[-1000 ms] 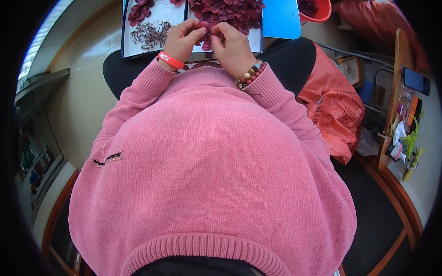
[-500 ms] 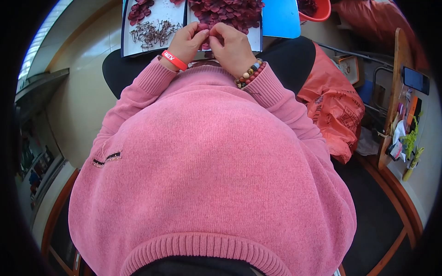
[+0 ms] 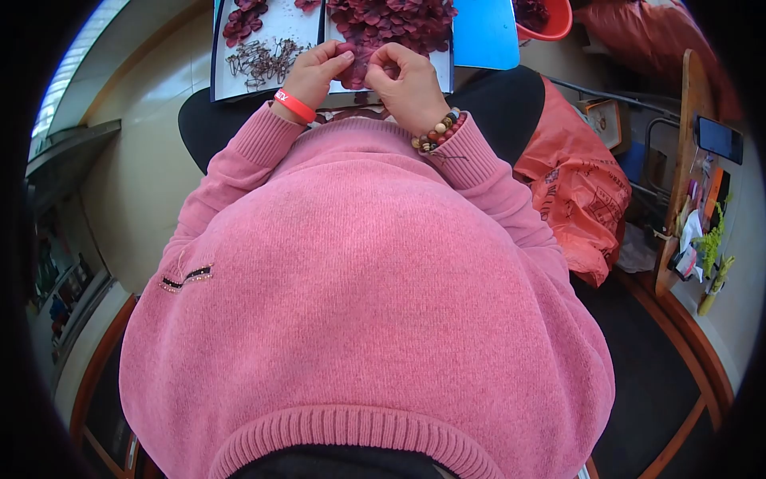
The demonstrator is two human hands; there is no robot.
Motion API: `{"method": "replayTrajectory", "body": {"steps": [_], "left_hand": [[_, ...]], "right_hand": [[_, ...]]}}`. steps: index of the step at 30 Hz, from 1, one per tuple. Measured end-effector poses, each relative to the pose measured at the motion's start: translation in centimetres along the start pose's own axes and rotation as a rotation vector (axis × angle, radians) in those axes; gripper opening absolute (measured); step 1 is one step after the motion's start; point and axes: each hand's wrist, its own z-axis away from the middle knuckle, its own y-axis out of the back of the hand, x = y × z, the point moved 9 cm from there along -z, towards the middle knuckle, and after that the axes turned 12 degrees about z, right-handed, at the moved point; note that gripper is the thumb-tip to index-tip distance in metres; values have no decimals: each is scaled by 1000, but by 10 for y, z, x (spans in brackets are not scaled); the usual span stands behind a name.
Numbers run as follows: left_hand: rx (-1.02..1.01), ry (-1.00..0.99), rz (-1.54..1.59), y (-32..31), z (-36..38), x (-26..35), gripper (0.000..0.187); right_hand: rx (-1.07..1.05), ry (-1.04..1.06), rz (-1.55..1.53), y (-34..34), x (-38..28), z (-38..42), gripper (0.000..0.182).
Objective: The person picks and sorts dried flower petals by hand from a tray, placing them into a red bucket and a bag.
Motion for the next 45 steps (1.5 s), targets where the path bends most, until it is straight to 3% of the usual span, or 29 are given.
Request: {"method": "replayTrajectory", "body": {"steps": [7, 10, 13, 19, 25, 28, 37, 45], "left_hand": [[-63, 20, -53, -2, 2, 0, 15], [-65, -25, -90, -3, 3, 2, 15], [-51, -37, -69, -5, 4, 4, 15], [-11, -107, -15, -5, 7, 10, 14], [104, -213, 16, -1, 11, 18, 12], [108, -232, -28, -2, 10, 15, 12], [95, -162, 17, -3, 9, 11, 14], [72, -90, 119, -11, 14, 13, 15]], "right_hand": [[-2, -56, -48, 5, -11, 5, 10], [88, 189, 227, 10, -18, 2, 11], [146, 249, 328, 11, -25, 4, 11], [188, 278, 233, 13, -23, 3, 10], [-11, -49, -110, 1, -14, 2, 9], [30, -27, -113, 1, -13, 0, 9], [251, 325, 308, 11, -34, 3, 11], [266, 446, 322, 11, -42, 7, 13]]}}
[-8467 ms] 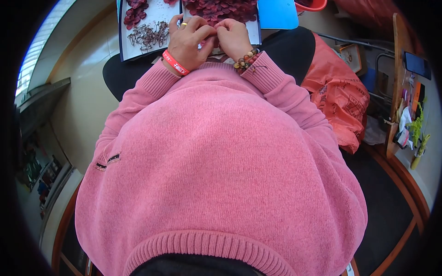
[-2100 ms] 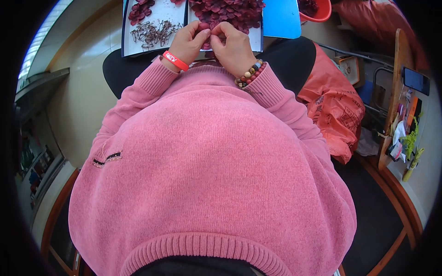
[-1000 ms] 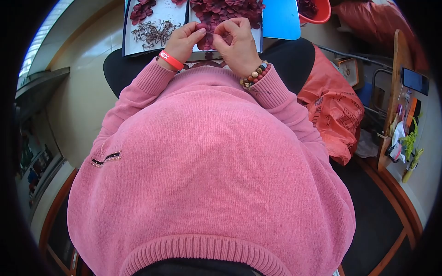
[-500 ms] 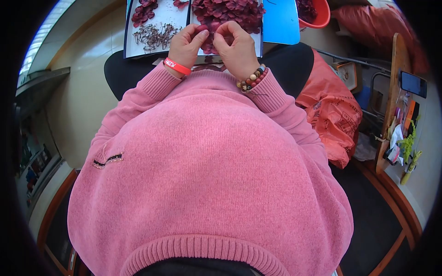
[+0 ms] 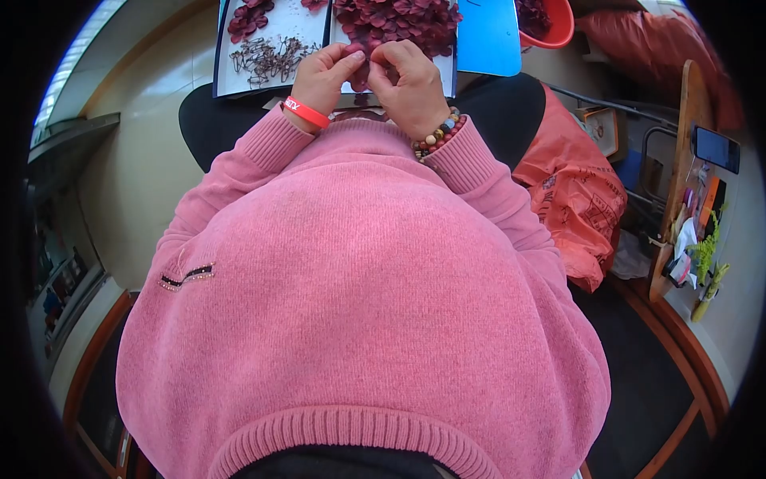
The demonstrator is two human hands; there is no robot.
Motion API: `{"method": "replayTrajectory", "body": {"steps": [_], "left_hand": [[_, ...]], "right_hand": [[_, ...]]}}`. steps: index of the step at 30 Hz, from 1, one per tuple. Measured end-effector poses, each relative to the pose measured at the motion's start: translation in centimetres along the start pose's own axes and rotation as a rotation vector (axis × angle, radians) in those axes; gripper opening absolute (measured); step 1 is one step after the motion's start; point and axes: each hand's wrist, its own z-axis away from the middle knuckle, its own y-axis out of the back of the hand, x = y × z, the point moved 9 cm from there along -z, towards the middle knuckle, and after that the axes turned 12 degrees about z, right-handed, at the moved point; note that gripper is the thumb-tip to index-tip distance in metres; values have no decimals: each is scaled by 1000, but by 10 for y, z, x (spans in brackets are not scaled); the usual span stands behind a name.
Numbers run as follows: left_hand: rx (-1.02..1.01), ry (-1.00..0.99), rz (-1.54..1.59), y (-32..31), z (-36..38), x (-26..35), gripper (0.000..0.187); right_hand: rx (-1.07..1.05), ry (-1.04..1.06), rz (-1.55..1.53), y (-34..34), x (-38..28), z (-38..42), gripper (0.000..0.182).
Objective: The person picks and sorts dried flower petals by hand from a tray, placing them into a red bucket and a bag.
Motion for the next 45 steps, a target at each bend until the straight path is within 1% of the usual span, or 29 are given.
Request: {"method": "replayTrajectory", "body": {"steps": [4, 7, 9, 11, 13, 20, 23, 26, 28, 32, 34, 37, 38, 40, 44, 45], "left_hand": [[-22, 52, 14, 1, -3, -6, 17], [-28, 76, 24, 3, -3, -8, 17], [-28, 80, 30, 3, -3, -8, 16], [-27, 72, 47, 1, -2, -7, 16], [-17, 23, 24, 0, -1, -2, 15], [-35, -72, -31, 1, -3, -2, 11], [-1, -187, -120, 3, -3, 2, 9], [-28, -429, -439, -8, 7, 24, 7], [-89, -581, -615, -14, 12, 38, 5], [-140, -889, -968, -42, 34, 64, 9], [-150, -963, -916, -41, 39, 66, 12], [-171, -1103, -854, -41, 44, 70, 15], [-178, -1154, -835, -42, 47, 74, 16], [-144, -1189, -869, -45, 53, 78, 17], [-127, -1222, -942, -47, 56, 83, 18], [-124, -1229, -962, -46, 56, 82, 19]], "right_hand": [[38, 43, 32, 4, -3, 0, 13], [68, 133, 85, 5, -8, 1, 14], [65, 137, 93, 5, -8, 1, 14], [73, 155, 105, 6, -11, 1, 15], [90, 186, 122, 7, -14, 1, 14], [80, 170, 125, 3, -12, 3, 14], [48, 173, 120, 1, -11, 4, 16], [30, 194, 150, -1, -13, 6, 19], [35, 226, 165, 0, -16, 5, 19], [48, 181, 151, 2, -14, 3, 16], [89, 192, 135, 5, -14, 3, 15], [113, -54, -88, 7, 2, 5, 9], [79, -158, -237, 4, 10, 6, 8], [6, -367, -534, -8, 24, 11, 7], [24, -339, -599, -6, 23, 6, 10], [-1, -393, -638, -9, 26, 8, 10]]}}
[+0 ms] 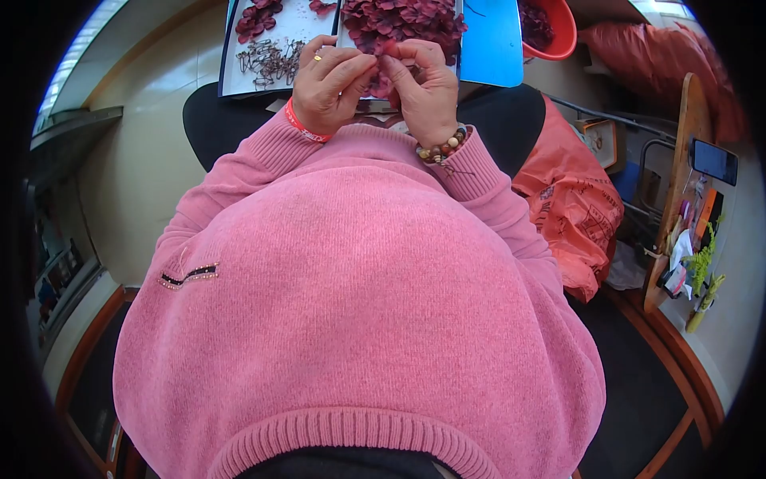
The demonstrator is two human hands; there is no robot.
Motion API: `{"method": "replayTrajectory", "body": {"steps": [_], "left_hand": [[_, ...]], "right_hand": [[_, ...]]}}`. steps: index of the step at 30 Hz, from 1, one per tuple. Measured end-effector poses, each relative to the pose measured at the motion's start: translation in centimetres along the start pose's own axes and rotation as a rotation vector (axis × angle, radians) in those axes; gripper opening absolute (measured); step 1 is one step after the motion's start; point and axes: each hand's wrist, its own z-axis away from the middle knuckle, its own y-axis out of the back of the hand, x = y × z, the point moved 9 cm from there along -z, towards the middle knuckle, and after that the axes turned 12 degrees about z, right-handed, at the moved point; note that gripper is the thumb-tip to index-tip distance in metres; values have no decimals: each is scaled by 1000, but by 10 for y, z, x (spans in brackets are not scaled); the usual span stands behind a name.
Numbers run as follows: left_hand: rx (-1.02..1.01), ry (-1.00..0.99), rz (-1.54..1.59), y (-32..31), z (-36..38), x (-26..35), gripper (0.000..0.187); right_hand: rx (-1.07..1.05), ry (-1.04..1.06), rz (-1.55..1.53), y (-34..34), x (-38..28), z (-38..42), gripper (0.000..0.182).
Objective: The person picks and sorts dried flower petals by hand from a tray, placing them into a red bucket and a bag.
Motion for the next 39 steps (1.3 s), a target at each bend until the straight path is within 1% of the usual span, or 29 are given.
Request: {"method": "replayTrajectory", "body": {"steps": [2, 5, 8, 11, 14, 20, 23, 26, 29, 32, 35, 39], "left_hand": [[-12, -17, -36, -1, 1, -1, 19], [-28, -22, -78, 0, -1, 2, 23], [-47, -30, -100, 0, 0, 1, 29], [-97, -39, -129, 0, 1, 0, 34], [-88, -76, -137, 1, 3, 0, 35], [-95, -59, -115, -1, 3, 0, 35], [-78, -55, -108, -2, 2, 0, 35], [-93, -64, -137, -4, 1, 1, 35], [-110, -31, -108, -4, 0, 0, 34], [-50, -21, -48, 0, -2, 3, 32], [-66, -12, -35, -2, -1, 1, 30], [-78, -41, -57, -2, 0, 2, 33]], "right_hand": [[-25, -116, -71, -1, 7, 2, 11], [-27, -188, -106, -4, 6, 3, 11], [-94, -159, -85, -7, 2, 3, 12], [-208, -204, -210, -10, 3, 5, 13], [-243, -234, -338, -12, 14, 4, 11], [-209, -258, -328, -10, 16, 6, 11], [-164, -225, -226, -8, 10, 6, 12], [-154, -179, -204, -7, 11, 3, 12], [-143, -195, -195, -7, 13, 3, 12], [-198, -169, -359, -11, 16, 0, 12], [-266, -230, -434, -14, 18, 3, 12], [-306, -277, -476, -17, 22, 7, 14]]}}
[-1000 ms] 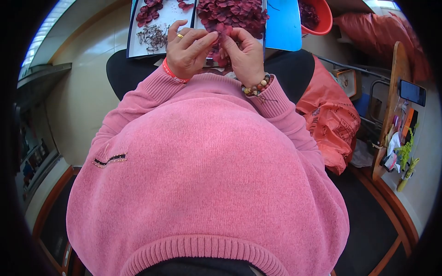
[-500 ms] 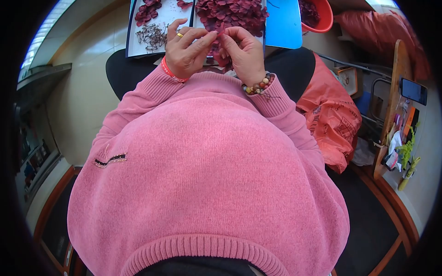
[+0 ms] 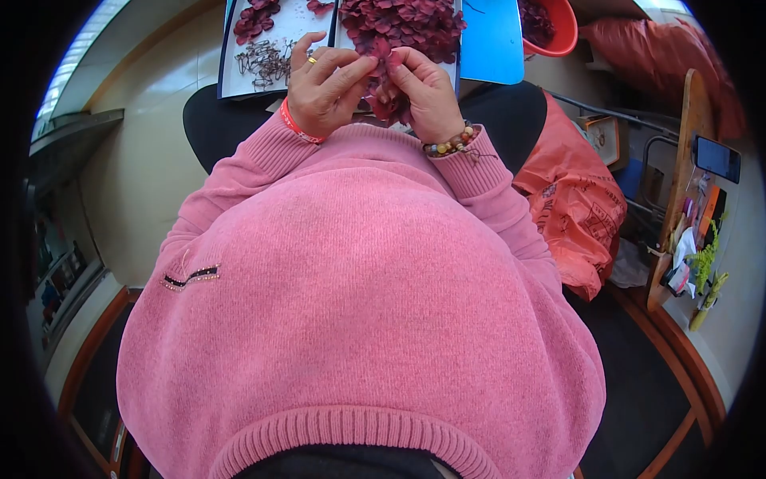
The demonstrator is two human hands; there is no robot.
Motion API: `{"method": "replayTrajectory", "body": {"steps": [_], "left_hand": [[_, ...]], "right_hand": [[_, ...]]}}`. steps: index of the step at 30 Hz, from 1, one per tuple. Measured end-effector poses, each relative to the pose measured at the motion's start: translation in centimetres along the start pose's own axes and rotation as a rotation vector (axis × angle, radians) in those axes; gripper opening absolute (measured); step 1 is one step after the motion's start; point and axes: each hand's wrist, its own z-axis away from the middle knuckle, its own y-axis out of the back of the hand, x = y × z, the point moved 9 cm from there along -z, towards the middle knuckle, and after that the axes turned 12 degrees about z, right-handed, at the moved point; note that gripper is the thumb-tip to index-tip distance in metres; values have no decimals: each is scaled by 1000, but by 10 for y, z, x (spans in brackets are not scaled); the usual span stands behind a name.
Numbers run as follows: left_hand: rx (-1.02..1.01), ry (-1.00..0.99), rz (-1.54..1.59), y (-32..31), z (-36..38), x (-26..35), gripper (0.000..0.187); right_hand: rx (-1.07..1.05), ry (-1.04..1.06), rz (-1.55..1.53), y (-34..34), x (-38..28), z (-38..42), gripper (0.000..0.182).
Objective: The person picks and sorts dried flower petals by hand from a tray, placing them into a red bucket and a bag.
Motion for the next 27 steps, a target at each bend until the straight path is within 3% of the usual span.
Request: {"method": "replayTrajectory", "body": {"steps": [5, 11, 14, 17, 20, 27], "left_hand": [[0, -19, -27, 1, 1, -1, 36], [12, 2, 1, 0, 0, -2, 39], [97, 218, 76, 2, 4, -21, 39], [147, 594, 193, -2, 28, -56, 31], [260, 1017, 488, -18, 69, -93, 22], [-38, 890, 574, -19, 59, -64, 8]], "right_hand": [[-151, -22, -93, -8, 3, -1, 16], [-150, -8, -100, -8, 2, -1, 16], [-17, -54, -135, -1, 4, -2, 15], [156, -170, -68, 8, 6, -1, 15], [192, -147, -20, 24, 18, -6, 14], [248, -249, -121, 30, 31, -6, 18]]}}
